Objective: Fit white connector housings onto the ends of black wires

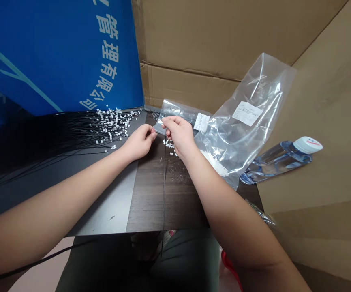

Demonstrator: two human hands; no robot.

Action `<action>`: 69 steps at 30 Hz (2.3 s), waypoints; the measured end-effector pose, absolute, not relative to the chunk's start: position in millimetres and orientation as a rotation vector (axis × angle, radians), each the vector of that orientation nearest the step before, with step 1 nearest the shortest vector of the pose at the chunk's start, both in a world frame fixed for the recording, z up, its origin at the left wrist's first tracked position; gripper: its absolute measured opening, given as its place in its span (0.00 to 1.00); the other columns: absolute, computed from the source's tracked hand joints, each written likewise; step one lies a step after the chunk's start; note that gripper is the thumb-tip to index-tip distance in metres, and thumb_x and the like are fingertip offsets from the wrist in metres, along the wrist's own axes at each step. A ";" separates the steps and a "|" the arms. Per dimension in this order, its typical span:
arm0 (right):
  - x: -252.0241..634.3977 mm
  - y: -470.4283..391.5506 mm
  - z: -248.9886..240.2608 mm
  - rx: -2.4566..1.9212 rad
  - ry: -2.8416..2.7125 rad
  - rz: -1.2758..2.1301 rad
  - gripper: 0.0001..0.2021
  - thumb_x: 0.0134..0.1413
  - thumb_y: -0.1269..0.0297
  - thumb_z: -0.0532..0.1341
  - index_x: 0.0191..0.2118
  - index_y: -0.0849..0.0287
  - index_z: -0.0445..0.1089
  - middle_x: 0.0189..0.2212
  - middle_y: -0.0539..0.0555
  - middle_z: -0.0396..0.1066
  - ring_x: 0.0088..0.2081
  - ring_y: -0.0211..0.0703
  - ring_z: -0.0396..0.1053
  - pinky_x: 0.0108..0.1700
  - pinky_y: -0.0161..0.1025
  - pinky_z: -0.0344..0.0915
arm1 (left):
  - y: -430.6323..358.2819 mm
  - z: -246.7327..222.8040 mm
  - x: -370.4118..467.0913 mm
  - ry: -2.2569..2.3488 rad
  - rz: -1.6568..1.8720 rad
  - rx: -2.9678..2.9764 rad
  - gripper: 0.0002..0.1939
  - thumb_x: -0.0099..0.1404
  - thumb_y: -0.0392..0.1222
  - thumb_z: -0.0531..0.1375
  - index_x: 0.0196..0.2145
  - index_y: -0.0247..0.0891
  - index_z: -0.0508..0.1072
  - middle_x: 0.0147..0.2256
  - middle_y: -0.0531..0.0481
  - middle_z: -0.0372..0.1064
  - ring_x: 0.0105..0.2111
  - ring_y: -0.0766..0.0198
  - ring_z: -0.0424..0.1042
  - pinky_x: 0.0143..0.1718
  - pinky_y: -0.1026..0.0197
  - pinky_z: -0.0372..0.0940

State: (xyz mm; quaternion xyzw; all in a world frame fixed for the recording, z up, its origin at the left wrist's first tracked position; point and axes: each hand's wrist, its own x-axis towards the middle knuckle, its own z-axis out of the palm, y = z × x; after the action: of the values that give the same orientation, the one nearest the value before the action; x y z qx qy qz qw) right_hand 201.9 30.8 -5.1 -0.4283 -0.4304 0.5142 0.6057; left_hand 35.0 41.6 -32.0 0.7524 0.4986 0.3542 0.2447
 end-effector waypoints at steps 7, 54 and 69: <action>195.8 26.9 -9.1 -1.030 -1.192 1.160 0.08 0.50 0.60 0.72 0.30 0.57 0.76 0.25 0.48 0.70 0.27 0.34 0.62 0.30 0.35 0.58 | 47.1 -22.0 22.7 0.972 1.247 1.520 0.06 0.69 0.33 0.58 0.35 0.40 0.64 0.34 0.51 0.72 0.30 0.65 0.72 0.39 0.58 0.69; 179.6 10.3 -12.3 -1.002 -1.392 1.085 0.13 0.55 0.52 0.72 0.33 0.58 0.78 0.23 0.47 0.69 0.25 0.35 0.62 0.31 0.38 0.59 | 11.1 -12.0 6.4 0.822 1.279 1.035 0.19 0.48 0.45 0.81 0.34 0.36 0.82 0.32 0.51 0.76 0.31 0.68 0.72 0.34 0.64 0.67; 177.7 6.7 -11.3 -1.023 -1.481 0.975 0.10 0.56 0.55 0.69 0.34 0.58 0.78 0.27 0.49 0.72 0.30 0.38 0.65 0.35 0.39 0.62 | 7.9 -12.4 6.1 0.826 1.247 0.963 0.20 0.46 0.46 0.82 0.33 0.37 0.82 0.34 0.51 0.78 0.32 0.67 0.75 0.40 0.61 0.71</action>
State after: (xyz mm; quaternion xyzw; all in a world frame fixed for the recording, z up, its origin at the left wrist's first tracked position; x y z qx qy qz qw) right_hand 177.7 6.7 -11.3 -0.4267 -0.6177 0.4069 0.5204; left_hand 6.1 7.9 -12.4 0.4203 0.3607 0.5446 0.6298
